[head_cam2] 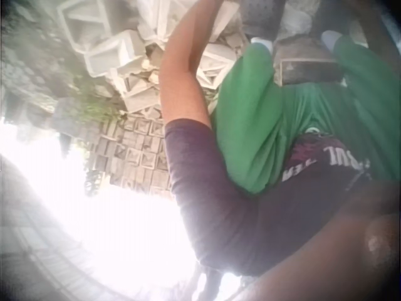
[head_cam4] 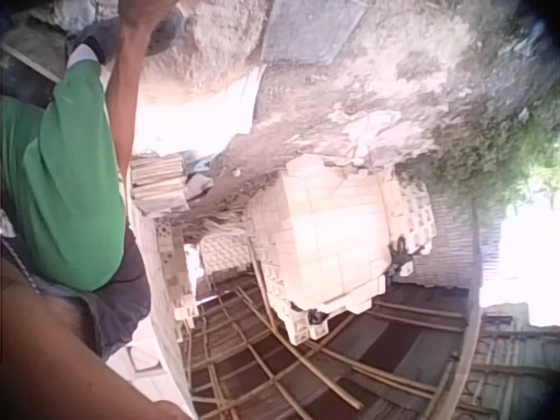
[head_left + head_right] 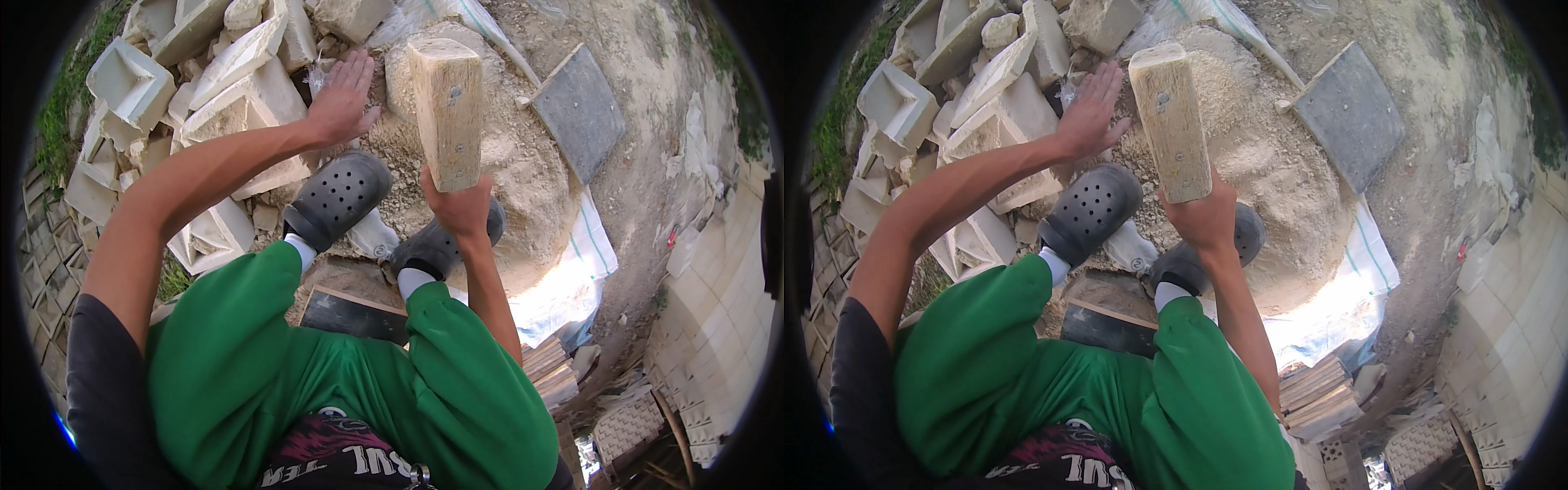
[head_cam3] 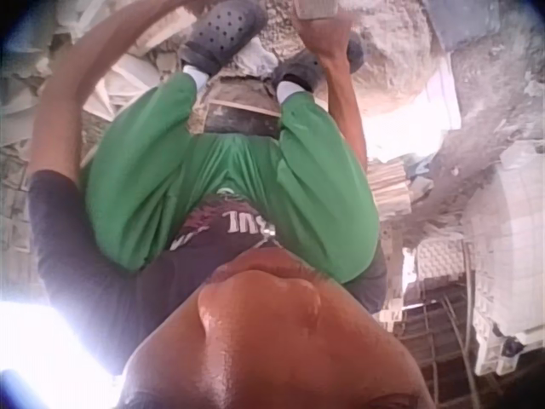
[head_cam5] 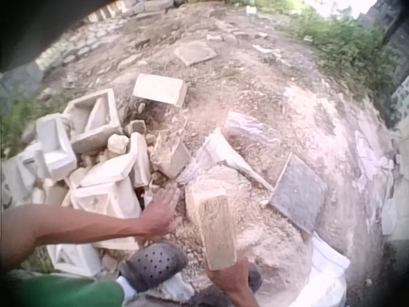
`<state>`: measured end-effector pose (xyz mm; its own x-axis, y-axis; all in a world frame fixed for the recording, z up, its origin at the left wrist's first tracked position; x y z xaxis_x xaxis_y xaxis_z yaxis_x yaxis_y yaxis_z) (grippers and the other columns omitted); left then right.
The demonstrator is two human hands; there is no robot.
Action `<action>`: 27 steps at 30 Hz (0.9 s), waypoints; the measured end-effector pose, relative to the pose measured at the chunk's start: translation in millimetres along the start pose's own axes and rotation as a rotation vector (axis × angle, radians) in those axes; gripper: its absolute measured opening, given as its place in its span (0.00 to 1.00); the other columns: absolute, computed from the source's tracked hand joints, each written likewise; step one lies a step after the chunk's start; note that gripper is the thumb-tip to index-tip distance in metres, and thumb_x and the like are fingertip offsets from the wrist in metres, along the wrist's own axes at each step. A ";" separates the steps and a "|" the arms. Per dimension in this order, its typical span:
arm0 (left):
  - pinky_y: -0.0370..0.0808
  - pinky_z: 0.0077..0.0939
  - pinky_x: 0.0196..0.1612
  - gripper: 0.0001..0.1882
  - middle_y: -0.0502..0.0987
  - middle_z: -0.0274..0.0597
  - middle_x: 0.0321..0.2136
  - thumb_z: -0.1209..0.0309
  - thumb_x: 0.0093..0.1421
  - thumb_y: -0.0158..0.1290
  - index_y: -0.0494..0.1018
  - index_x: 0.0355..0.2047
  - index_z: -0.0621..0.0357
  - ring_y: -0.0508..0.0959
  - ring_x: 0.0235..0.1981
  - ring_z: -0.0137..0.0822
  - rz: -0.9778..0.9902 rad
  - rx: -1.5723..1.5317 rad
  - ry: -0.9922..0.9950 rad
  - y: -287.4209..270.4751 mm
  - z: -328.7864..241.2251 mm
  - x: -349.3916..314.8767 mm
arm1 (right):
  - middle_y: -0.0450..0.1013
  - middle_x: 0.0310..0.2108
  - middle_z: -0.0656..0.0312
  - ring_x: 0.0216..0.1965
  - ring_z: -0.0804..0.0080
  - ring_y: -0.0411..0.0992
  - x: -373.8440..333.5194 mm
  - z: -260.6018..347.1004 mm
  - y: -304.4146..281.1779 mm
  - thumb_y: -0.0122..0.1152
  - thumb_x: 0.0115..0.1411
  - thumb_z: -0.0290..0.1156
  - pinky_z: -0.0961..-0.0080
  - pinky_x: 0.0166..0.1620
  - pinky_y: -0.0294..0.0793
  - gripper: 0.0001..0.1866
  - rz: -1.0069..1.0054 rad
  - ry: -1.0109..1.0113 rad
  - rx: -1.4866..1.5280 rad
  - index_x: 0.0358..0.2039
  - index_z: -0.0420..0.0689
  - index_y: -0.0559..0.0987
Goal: The person repeatedly picks up small stone fragments and strikes them with a wooden mallet on a pile of sand to break them into smaller pieces. The person occasionally moves broken pieces aside and continues the process.
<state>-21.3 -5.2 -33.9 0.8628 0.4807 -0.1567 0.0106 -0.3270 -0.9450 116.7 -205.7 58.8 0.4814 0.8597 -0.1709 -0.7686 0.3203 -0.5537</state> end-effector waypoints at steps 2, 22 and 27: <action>0.45 0.48 0.75 0.47 0.47 0.69 0.71 0.53 0.66 0.53 0.47 0.69 0.79 0.46 0.74 0.59 0.018 0.011 0.002 -0.2 -0.3 0.6 | 0.81 0.34 0.45 0.38 0.47 0.82 2.8 -11.2 5.8 0.70 0.52 0.37 0.62 0.40 0.79 0.22 0.023 0.230 -0.058 0.44 0.36 0.80; 0.44 0.47 0.75 0.47 0.46 0.69 0.71 0.52 0.65 0.50 0.45 0.70 0.77 0.46 0.74 0.58 0.158 0.051 -0.034 2.1 4.8 0.5 | 0.80 0.26 0.52 0.23 0.66 0.79 5.6 -24.5 -17.6 0.71 0.55 0.38 0.70 0.29 0.78 0.18 -0.048 0.488 -0.107 0.37 0.36 0.81; 0.42 0.46 0.75 0.46 0.46 0.68 0.72 0.53 0.65 0.46 0.44 0.70 0.76 0.46 0.75 0.57 0.137 0.042 -0.040 4.6 6.7 0.2 | 0.80 0.27 0.48 0.30 0.58 0.81 0.2 6.9 -35.3 0.70 0.55 0.38 0.66 0.31 0.78 0.19 -0.075 0.415 0.074 0.39 0.34 0.80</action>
<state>-24.4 -1.2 -40.2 0.8339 0.4659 -0.2960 -0.1282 -0.3581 -0.9248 141.0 -214.1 84.0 0.6545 0.6047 -0.4539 -0.7456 0.4165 -0.5202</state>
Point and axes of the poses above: each hand's wrist, its own x-axis towards the middle knuckle, its own y-axis out of the palm, z = x × y, the point moved 3 cm from there along x, towards the middle knuckle
